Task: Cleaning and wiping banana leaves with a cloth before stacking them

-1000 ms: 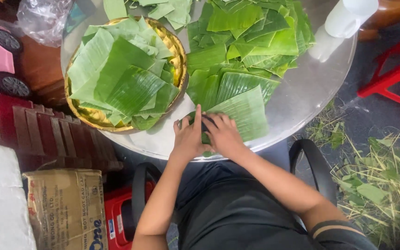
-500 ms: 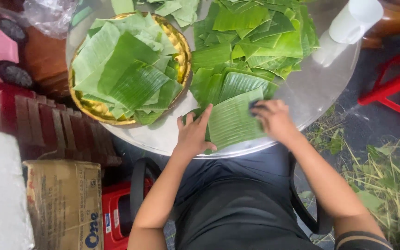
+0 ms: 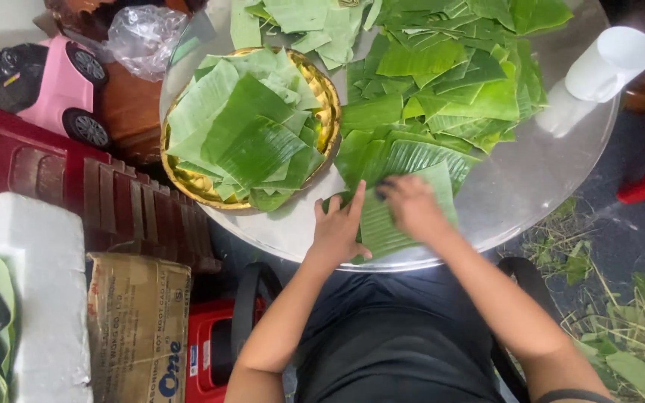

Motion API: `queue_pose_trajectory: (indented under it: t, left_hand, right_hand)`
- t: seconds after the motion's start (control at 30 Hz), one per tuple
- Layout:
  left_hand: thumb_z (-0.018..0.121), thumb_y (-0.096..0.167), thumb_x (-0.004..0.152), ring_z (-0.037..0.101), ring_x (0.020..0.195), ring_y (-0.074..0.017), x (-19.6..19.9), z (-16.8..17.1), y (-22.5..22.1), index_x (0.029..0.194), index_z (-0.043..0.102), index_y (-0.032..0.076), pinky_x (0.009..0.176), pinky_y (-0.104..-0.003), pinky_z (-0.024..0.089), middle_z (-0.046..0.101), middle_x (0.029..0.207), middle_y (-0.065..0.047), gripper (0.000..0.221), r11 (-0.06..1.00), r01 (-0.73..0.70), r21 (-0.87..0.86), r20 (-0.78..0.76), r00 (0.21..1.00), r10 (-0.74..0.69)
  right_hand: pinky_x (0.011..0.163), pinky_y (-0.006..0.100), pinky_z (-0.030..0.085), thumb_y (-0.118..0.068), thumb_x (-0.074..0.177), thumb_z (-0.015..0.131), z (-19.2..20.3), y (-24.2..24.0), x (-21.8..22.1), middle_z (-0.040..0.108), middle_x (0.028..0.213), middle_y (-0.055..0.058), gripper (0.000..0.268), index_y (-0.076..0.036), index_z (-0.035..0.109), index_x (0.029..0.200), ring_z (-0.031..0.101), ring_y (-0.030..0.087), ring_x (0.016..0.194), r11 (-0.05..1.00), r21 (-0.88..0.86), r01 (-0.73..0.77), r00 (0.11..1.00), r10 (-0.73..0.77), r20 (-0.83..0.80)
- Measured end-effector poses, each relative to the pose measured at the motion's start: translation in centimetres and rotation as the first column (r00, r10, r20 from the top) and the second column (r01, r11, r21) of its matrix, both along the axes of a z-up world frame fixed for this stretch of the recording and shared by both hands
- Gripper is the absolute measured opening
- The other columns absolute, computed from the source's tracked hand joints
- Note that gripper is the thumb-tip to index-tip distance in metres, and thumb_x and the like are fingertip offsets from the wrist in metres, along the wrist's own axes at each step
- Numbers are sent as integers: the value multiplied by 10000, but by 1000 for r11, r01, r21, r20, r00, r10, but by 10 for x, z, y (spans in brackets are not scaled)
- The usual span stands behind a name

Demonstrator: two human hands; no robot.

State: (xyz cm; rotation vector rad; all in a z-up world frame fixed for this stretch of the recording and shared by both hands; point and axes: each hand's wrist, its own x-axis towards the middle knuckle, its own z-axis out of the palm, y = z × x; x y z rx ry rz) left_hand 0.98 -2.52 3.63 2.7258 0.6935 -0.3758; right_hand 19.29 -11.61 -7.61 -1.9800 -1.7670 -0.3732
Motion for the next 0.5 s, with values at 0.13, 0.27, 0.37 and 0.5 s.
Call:
queue_pose_trajectory:
  t: [0.13, 0.27, 0.37, 0.5]
  left_hand:
    - [930, 384, 681, 362, 1392, -345, 4, -6, 7, 1640, 62, 67, 1144, -611, 60, 520, 1525, -172, 1332, 1000, 11, 21, 10, 1000, -11]
    - [874, 520, 697, 434, 1310, -285, 8, -29, 18, 1549, 383, 97, 1120, -613, 107, 578, 1473, -112, 1071, 993, 58, 105, 67, 996, -65]
    - [825, 456, 785, 508, 1212, -257, 19, -58, 28, 1439, 543, 96, 1106, -599, 168, 675, 1302, -105, 798, 988, 19, 153, 183, 982, -47]
    - [774, 317, 880, 521, 1129, -250, 34, -77, 36, 1352, 634, 110, 1046, -534, 320, 678, 1180, -87, 534, 979, -41, 198, 313, 949, -23]
  right_hand:
    - [907, 414, 462, -233, 973, 667, -17, -28, 55, 646, 1295, 19, 263, -212, 733, 1227, 585, 277, 1202, 983, 54, 173, 985, -172, -27]
    - [906, 423, 461, -221, 962, 659, -4, -77, 55, 699, 1287, 24, 237, -220, 760, 1177, 597, 295, 1230, 1000, 25, 1, 994, 1, -105]
    - [921, 425, 475, -184, 921, 686, 9, -108, 53, 741, 1246, 42, 240, -213, 788, 1136, 634, 304, 1204, 994, 35, -100, 971, 105, -215]
    - [953, 442, 499, -138, 890, 733, 19, -133, 54, 773, 1175, 78, 233, -144, 800, 1113, 682, 325, 1144, 991, 124, -56, 923, 99, -372]
